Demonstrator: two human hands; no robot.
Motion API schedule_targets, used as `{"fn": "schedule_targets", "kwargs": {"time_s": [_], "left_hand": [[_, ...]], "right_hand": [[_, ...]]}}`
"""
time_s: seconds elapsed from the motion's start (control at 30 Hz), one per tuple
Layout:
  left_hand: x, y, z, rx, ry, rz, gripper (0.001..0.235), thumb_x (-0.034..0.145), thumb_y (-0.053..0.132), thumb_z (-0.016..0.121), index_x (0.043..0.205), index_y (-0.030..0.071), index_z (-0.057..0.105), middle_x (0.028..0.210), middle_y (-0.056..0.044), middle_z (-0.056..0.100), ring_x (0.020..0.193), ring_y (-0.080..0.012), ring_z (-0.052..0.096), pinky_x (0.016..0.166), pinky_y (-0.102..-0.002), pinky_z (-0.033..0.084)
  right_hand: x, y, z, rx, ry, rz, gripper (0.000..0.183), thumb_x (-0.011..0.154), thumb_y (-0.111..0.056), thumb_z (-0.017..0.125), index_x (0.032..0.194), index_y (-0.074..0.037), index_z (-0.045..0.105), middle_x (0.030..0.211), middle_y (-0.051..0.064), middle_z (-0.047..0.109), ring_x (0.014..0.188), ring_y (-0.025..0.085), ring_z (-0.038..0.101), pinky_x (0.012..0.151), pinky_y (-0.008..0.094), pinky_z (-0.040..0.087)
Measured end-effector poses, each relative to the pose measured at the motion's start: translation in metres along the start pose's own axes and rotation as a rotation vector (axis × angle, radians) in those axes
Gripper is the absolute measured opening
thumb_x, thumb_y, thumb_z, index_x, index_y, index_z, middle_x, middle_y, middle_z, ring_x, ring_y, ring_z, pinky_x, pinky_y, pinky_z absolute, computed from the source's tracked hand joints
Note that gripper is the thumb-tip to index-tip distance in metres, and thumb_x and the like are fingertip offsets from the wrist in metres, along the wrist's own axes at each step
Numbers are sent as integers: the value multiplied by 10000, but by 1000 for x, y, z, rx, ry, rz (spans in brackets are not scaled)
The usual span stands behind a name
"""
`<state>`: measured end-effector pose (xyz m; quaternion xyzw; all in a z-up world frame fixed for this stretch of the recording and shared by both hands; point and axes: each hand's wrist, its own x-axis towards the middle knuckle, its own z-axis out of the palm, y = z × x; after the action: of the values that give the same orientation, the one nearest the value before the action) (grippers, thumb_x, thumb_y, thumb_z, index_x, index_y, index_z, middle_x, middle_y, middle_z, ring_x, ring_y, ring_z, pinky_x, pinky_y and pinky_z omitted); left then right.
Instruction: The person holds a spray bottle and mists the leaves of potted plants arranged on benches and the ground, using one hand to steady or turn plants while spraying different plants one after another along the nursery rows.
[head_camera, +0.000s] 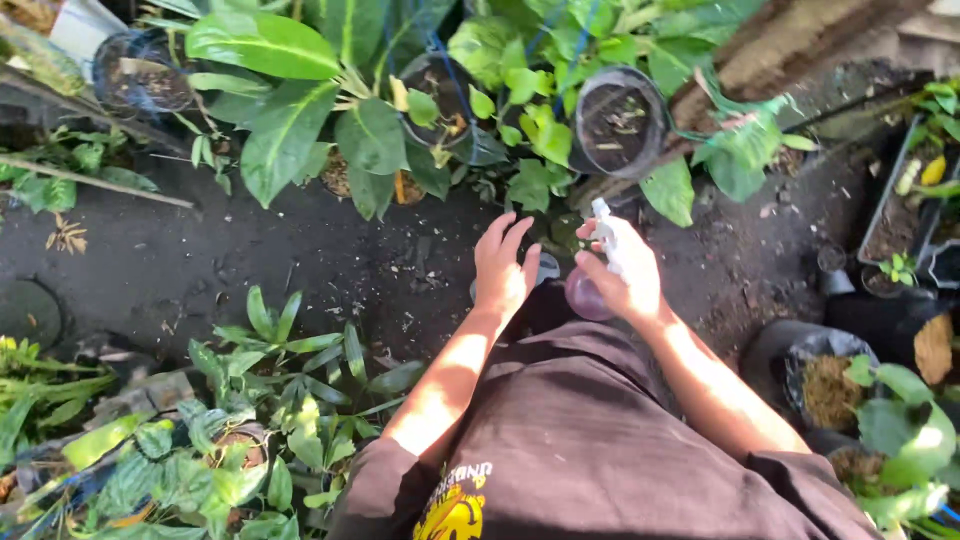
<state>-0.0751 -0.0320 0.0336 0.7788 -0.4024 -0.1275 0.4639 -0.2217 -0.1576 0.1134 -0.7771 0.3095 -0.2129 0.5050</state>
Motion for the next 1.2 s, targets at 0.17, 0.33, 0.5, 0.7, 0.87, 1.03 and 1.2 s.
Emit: {"fn": "schedule_targets", "kwargs": {"time_s": [0.17, 0.33, 0.5, 0.7, 0.87, 1.03, 1.2], "left_hand": [[6, 34, 14, 82, -51, 158, 480, 863, 136, 767, 1322, 131, 625, 1413, -159, 544, 1283, -392, 533, 1094, -515, 415], [21, 56, 41, 147, -18, 280, 516, 867, 140, 754, 1358, 145, 594, 1468, -185, 488, 1361, -431, 475, 1141, -573, 369], [31, 72, 80, 246, 14, 368, 616, 895, 132, 721, 1472, 176, 510, 1601, -233, 343, 1487, -457, 356, 1195, -633, 291], [49, 116, 112, 301, 41, 326, 675, 872, 136, 733, 1500, 171, 488, 1624, -237, 320, 1507, -452, 341, 1201, -642, 275], [62, 168, 109, 246, 185, 309, 657, 872, 145, 744, 1481, 145, 496, 1615, -233, 319, 1485, -455, 360, 1191, -619, 292], [79, 245, 69, 95, 342, 305, 575, 934, 161, 756, 1455, 106, 519, 1597, -189, 391, 1468, -406, 433, 1225, -541, 338], [98, 315, 30, -262, 244, 328, 389, 987, 146, 734, 1347, 59, 618, 1447, -140, 608, 1368, -302, 605, 1205, -405, 466]], "right_hand": [[-14, 22, -26, -166, 75, -27, 205, 885, -100, 764, 1067, -52, 683, 960, 90, 695, 863, 228, 699, 813, 332, 558], [-18, 43, -46, -63, 48, -146, 285, 857, -141, 768, 1104, -48, 660, 1012, 86, 706, 924, 232, 711, 853, 338, 571], [-22, 60, -81, 53, -69, 41, 534, 830, -102, 770, 1329, -39, 591, 1193, 87, 705, 1101, 211, 662, 967, 364, 513], [-13, 68, -142, 23, -89, 114, 503, 840, -129, 772, 1311, -58, 612, 1199, 61, 716, 1027, 186, 656, 934, 336, 542], [3, 76, -168, 102, -185, 45, 553, 832, -115, 767, 1344, -45, 569, 1211, 70, 702, 1093, 179, 654, 965, 336, 525], [26, 26, -209, 73, -232, -192, 505, 852, -70, 760, 1331, -43, 602, 1218, 81, 714, 1119, 188, 673, 993, 347, 534], [44, -16, -233, 333, -148, -145, 527, 849, -88, 735, 1346, -44, 564, 1260, 66, 676, 1184, 189, 660, 947, 336, 570]]}}
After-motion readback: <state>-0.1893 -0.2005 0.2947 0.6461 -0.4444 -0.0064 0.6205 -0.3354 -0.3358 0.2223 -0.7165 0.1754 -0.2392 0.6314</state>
